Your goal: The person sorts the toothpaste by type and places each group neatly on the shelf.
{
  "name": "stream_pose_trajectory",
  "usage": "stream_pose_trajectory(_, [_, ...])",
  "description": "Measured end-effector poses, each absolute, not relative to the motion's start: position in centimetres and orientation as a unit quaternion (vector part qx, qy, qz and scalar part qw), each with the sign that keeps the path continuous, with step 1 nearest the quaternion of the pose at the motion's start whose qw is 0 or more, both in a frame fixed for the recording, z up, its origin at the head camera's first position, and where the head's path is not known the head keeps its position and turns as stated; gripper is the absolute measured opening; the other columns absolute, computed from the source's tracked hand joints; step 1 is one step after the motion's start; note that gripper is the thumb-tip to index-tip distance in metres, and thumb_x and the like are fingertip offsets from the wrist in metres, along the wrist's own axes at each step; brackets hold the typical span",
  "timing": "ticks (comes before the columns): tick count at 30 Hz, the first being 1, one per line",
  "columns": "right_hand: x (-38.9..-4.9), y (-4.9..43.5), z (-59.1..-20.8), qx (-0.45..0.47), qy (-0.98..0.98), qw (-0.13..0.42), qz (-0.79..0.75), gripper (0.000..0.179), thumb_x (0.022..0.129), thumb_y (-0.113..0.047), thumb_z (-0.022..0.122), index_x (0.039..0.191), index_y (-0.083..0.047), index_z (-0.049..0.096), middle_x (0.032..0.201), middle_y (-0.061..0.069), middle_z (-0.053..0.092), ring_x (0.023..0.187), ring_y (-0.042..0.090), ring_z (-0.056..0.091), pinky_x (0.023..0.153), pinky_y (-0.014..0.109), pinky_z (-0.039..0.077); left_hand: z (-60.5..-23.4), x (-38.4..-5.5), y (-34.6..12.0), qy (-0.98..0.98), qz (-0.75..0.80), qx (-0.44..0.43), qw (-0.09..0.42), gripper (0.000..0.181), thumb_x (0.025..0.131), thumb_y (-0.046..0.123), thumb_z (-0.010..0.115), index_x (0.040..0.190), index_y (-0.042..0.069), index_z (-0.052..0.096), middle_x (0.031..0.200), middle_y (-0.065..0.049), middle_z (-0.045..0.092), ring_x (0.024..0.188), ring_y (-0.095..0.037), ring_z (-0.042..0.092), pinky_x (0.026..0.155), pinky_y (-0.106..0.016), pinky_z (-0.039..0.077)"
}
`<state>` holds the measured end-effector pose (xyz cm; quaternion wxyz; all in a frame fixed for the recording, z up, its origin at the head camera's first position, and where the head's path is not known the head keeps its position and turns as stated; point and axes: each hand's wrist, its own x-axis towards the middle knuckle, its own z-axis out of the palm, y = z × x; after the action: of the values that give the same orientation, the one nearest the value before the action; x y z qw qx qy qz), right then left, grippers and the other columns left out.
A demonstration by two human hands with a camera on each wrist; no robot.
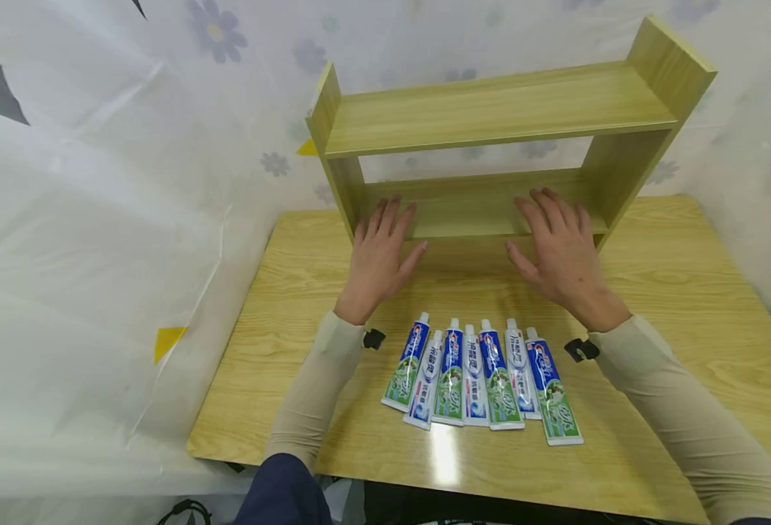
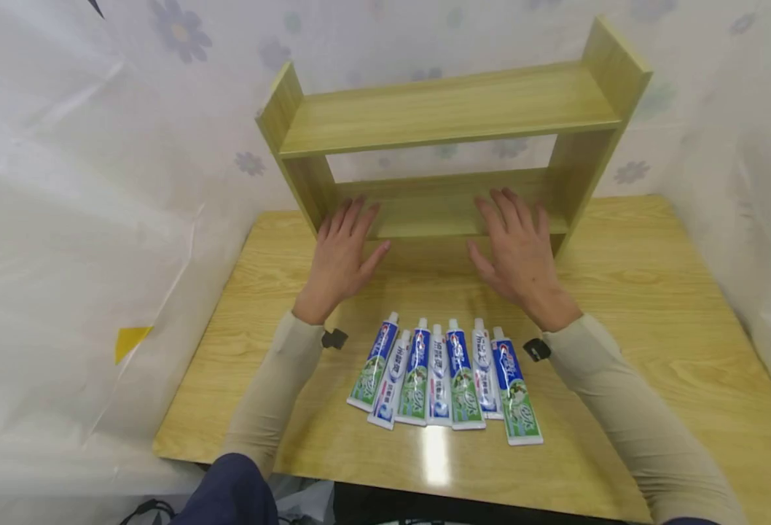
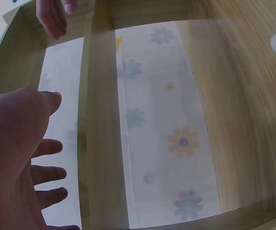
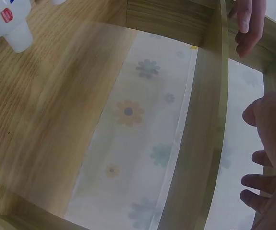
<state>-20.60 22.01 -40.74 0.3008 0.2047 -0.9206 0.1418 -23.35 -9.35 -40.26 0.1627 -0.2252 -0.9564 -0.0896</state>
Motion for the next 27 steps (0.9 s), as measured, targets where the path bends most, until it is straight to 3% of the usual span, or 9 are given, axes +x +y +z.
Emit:
stream_pose_trajectory(18, [-20.1, 22.0, -41.1, 0.207, -0.904, 0.336, 0.164, 0.064, 0.102, -0.037, 0.059, 0.154, 0.000, 0.050, 0.157, 0.031, 0.052, 0.147, 0.053, 0.046, 0.116, 0.077, 0.032, -40.5, -23.1, -9.9, -0.954, -0.087, -0.229, 0.173, 0.069, 0.114, 0.054, 0.050, 0.170, 0.017, 0.035, 0.179, -0.015, 0.032, 0.167, -0.038, 0.030, 0.131, -0.065, 0.029])
stream_pose_trajectory(27, [-19.3, 22.5, -42.2, 0.209, -0.902, 0.332, 0.179, 0.065, 0.101, -0.033, 0.062, 0.155, 0.001, 0.050, 0.154, 0.033, 0.054, 0.145, 0.053, 0.047, 0.115, 0.073, 0.033, -41.5, -22.8, -11.1, -0.939, -0.134, -0.232, 0.213, 0.064, 0.113, 0.045, 0.055, 0.166, 0.013, 0.041, 0.171, -0.019, 0.044, 0.160, -0.040, 0.040, 0.130, -0.062, 0.033])
